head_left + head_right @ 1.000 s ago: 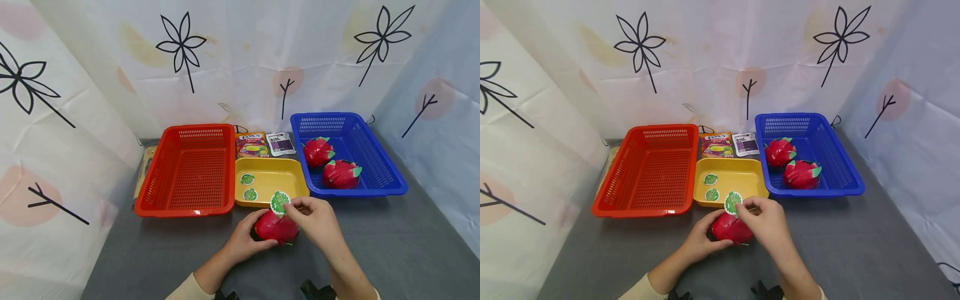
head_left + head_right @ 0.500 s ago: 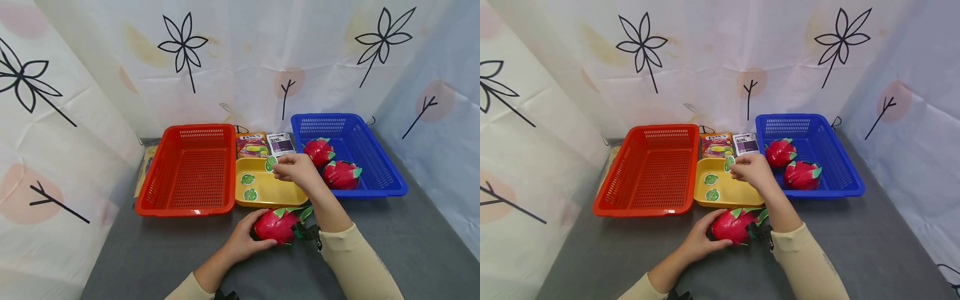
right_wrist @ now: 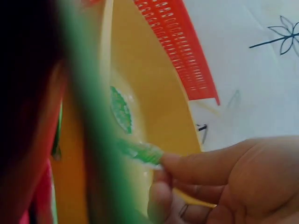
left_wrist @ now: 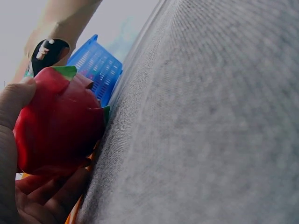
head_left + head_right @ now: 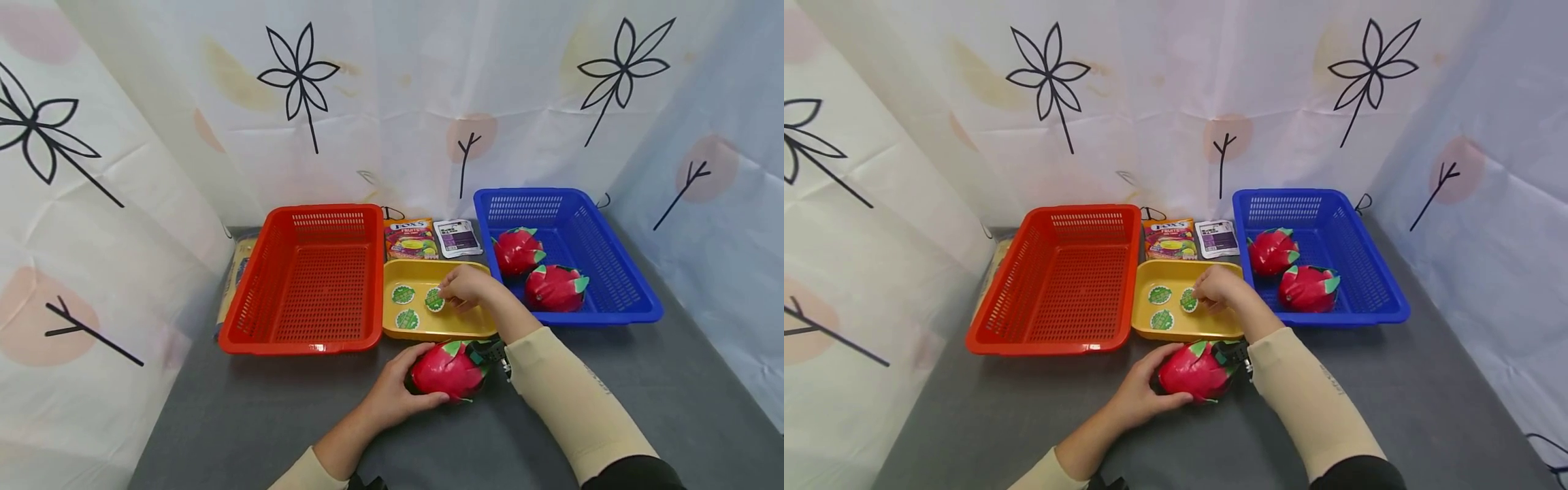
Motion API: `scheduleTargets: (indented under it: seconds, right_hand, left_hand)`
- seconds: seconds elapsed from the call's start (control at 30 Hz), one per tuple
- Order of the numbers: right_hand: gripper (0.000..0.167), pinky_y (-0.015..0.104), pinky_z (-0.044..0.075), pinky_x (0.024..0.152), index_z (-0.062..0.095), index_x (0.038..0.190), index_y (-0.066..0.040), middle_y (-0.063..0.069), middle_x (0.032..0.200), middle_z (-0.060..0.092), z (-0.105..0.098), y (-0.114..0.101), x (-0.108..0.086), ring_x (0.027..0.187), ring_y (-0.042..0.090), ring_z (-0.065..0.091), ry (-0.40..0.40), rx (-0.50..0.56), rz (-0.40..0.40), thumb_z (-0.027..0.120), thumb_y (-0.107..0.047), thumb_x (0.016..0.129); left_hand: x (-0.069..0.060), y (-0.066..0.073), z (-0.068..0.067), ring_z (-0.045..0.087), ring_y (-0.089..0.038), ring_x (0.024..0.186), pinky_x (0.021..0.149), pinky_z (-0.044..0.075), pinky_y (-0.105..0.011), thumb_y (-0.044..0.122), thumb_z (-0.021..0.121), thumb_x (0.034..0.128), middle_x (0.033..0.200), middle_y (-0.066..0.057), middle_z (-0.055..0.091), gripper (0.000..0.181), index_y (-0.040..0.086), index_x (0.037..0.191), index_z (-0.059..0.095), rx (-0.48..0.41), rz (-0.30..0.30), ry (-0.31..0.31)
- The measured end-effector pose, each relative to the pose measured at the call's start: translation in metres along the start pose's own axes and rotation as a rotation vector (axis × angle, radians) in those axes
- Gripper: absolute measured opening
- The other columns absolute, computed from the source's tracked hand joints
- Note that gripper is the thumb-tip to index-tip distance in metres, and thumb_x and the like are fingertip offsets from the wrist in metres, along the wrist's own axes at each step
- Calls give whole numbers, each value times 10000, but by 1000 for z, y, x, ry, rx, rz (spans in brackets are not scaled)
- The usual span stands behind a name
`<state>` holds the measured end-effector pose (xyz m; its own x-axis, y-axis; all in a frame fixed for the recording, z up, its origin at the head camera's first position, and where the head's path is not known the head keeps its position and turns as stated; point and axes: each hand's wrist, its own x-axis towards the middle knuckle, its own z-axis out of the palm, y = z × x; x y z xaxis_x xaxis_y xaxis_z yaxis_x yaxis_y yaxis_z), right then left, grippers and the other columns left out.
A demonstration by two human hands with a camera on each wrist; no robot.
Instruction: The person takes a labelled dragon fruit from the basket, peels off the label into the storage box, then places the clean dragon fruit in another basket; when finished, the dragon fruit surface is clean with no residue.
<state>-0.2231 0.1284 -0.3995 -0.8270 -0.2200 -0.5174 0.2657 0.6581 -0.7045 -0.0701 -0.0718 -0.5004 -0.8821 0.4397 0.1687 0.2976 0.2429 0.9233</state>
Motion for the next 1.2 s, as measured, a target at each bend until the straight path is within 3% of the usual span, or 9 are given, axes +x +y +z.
scheduleTargets:
  seconds: [0.2,0.33,0.5,0.63,0.7,0.83,0.97,1.1,1.2]
  right_hand:
    - [110,292,578,646,698,972,19,65,716,615,1,7,13,598,151,559,-15,-164,32,699,-91,964]
    - [130,293,587,652,717,994,21,89,755,661,1,7,16,606,171,600,-19,-233,37,715,-103,955]
    - [378,329,610,729,637,1276,68,170,932,701,-2,1,4,755,271,725,-24,-233,-7,688,-170,987]
    - [599,389,603,831,463,1478,47,242,1201,652,-8,-8,-18,918,330,739,-25,-170,-100,672,-256,1005]
    - [613,427,589,880,452,1497,16,251,1286,625,-13,-10,-34,942,324,731,1,-144,-166,666,-285,1007]
    - [568,468,576,904,505,1478,-30,213,1291,628,-23,-10,-68,965,284,712,110,-120,-329,665,-301,1005]
    - [490,402,591,833,573,1438,-71,159,1235,663,-35,1,-98,987,298,674,264,-119,-448,651,-306,1016]
    - [472,269,562,741,592,1424,-80,174,1194,678,-49,21,-121,975,321,647,460,-89,-471,606,-356,1041]
    - [495,164,531,719,585,1439,-90,186,1263,644,-62,44,-132,1019,241,629,624,-37,-446,574,-395,1049]
  left_hand:
    - [-1,-1,-1,552,-157,1228,965,540,-332,312,886,809,1383,54,583,749,207,1455,523,-3,-11,6]
    - [1,0,-3,547,-157,1235,965,539,-328,313,886,807,1391,55,577,755,212,1458,518,2,-12,2]
    - [0,2,-3,541,-159,1245,964,537,-321,315,886,806,1397,61,572,759,232,1461,513,0,-25,-6]
    - [0,1,-2,538,-154,1250,969,535,-323,309,890,800,1399,70,568,761,240,1457,514,-6,-22,-9]
    - [0,0,-2,539,-157,1248,971,535,-328,301,890,798,1394,66,569,760,236,1455,514,-8,-9,-8]
    - [0,0,-1,537,-160,1245,978,533,-340,290,900,780,1381,63,561,784,215,1456,509,-7,12,-15]
    - [0,1,-2,522,-162,1256,980,530,-335,293,897,770,1390,63,539,824,215,1480,484,3,17,-44]
    - [-1,2,-3,499,-173,1284,947,539,-306,281,888,773,1430,51,512,883,254,1527,429,-1,5,-93]
    - [-2,1,-3,480,-180,1303,924,540,-286,274,879,781,1457,38,494,906,272,1548,396,-7,-8,-130]
